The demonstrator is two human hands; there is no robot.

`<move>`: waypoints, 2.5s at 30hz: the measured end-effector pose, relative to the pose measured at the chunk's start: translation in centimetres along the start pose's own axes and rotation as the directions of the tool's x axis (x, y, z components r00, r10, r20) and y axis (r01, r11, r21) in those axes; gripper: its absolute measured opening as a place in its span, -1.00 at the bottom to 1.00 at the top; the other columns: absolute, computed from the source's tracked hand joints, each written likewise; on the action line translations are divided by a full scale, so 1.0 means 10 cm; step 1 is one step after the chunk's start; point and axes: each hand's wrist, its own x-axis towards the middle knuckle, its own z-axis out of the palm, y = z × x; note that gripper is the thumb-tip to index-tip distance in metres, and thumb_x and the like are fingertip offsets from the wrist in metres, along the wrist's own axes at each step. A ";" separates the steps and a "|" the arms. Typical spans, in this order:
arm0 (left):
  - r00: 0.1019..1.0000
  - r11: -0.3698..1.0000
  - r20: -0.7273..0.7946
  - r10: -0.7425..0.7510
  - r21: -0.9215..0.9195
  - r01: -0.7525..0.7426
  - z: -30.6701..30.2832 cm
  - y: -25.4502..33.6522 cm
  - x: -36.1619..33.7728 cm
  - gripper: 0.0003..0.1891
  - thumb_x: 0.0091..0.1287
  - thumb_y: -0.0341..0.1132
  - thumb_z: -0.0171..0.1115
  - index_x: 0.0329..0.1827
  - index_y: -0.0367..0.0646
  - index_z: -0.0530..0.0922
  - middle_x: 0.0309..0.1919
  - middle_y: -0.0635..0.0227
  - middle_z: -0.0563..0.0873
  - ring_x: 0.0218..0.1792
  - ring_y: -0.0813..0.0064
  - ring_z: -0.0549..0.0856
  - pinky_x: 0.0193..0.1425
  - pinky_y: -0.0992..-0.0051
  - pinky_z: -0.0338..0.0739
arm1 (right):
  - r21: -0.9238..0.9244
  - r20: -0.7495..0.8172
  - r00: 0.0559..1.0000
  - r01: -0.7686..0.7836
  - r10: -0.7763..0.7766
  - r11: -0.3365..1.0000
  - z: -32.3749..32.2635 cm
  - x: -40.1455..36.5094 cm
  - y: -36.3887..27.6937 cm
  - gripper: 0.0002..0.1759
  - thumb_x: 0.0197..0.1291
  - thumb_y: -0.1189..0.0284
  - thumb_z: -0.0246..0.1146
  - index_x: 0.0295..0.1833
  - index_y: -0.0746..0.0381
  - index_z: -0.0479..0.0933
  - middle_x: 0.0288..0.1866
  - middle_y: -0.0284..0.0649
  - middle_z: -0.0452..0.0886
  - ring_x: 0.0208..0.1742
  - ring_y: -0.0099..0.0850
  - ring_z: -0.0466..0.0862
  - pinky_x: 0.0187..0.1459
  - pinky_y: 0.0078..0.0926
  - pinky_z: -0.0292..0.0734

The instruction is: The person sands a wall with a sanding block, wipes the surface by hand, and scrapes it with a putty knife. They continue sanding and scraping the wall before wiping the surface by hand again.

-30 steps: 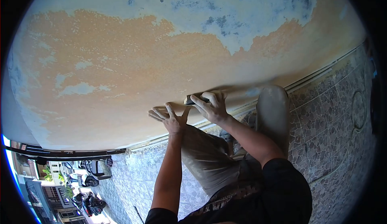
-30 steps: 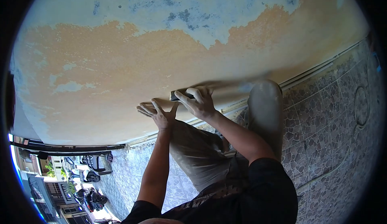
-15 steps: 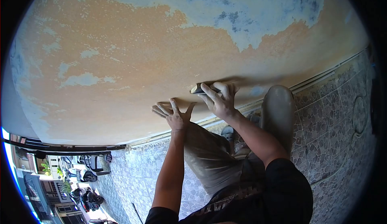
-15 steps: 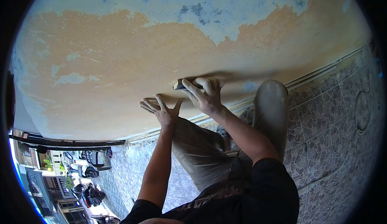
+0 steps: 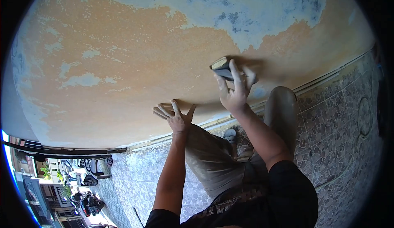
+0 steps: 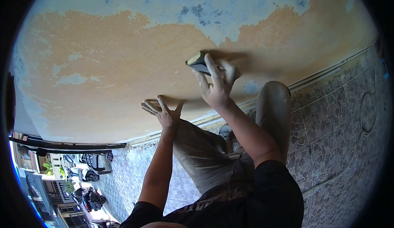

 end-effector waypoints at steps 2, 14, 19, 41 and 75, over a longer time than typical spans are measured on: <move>1.000 1.000 0.006 -0.002 0.023 0.002 0.00 -0.02 -0.04 0.40 -0.09 0.28 0.71 0.76 0.27 -0.08 0.67 -0.32 -0.29 0.59 -0.70 -0.25 0.45 -0.71 -0.14 | -0.035 -0.153 0.987 -0.056 0.050 0.998 -0.06 0.41 0.05 -0.31 0.31 0.54 0.47 0.51 0.36 0.42 0.24 -0.03 0.33 0.09 -0.27 0.54 -0.07 -0.44 0.67; 0.999 1.000 0.046 0.006 0.030 -0.007 0.00 -0.02 -0.02 0.42 -0.05 0.25 0.71 0.77 0.19 -0.14 0.64 -0.40 -0.41 0.57 -0.70 -0.37 0.45 -0.70 -0.17 | 0.116 -0.114 0.980 -0.149 0.163 0.982 0.15 0.04 -0.04 -0.30 0.12 0.27 0.62 0.40 0.07 0.61 0.10 -0.25 0.45 0.08 -0.28 0.44 0.13 -0.22 0.28; 0.999 0.999 -0.010 0.046 0.005 -0.046 0.00 -0.01 0.01 0.45 -0.06 0.23 0.72 0.78 0.25 -0.19 0.65 -0.40 -0.37 0.59 -0.67 -0.35 0.46 -0.69 -0.21 | 0.042 0.098 0.986 0.128 -0.131 0.991 0.17 -0.60 0.12 -0.33 0.11 0.29 0.62 0.38 0.00 0.64 0.07 -0.31 0.45 0.06 -0.32 0.45 0.13 -0.22 0.28; 0.998 0.999 -0.044 0.038 0.003 -0.038 0.02 0.01 0.01 0.38 -0.05 0.26 0.70 0.76 0.26 -0.07 0.68 -0.27 -0.28 0.62 -0.62 -0.30 0.47 -0.69 -0.17 | 0.092 -0.190 0.980 -0.045 0.062 0.995 0.06 0.52 -0.13 -0.31 0.18 0.52 0.57 0.41 0.39 0.50 0.17 -0.10 0.48 0.11 -0.19 0.56 0.02 -0.29 0.65; 0.999 0.999 -0.028 0.045 0.006 -0.045 -0.01 -0.02 -0.01 0.34 -0.04 0.25 0.70 0.74 0.26 -0.04 0.68 -0.28 -0.27 0.60 -0.65 -0.29 0.47 -0.70 -0.22 | 0.093 0.200 0.964 0.157 -0.173 0.983 0.20 -0.40 -0.24 -0.38 0.05 0.33 0.64 0.29 -0.05 0.70 0.05 -0.36 0.51 0.03 -0.36 0.46 0.15 -0.21 0.25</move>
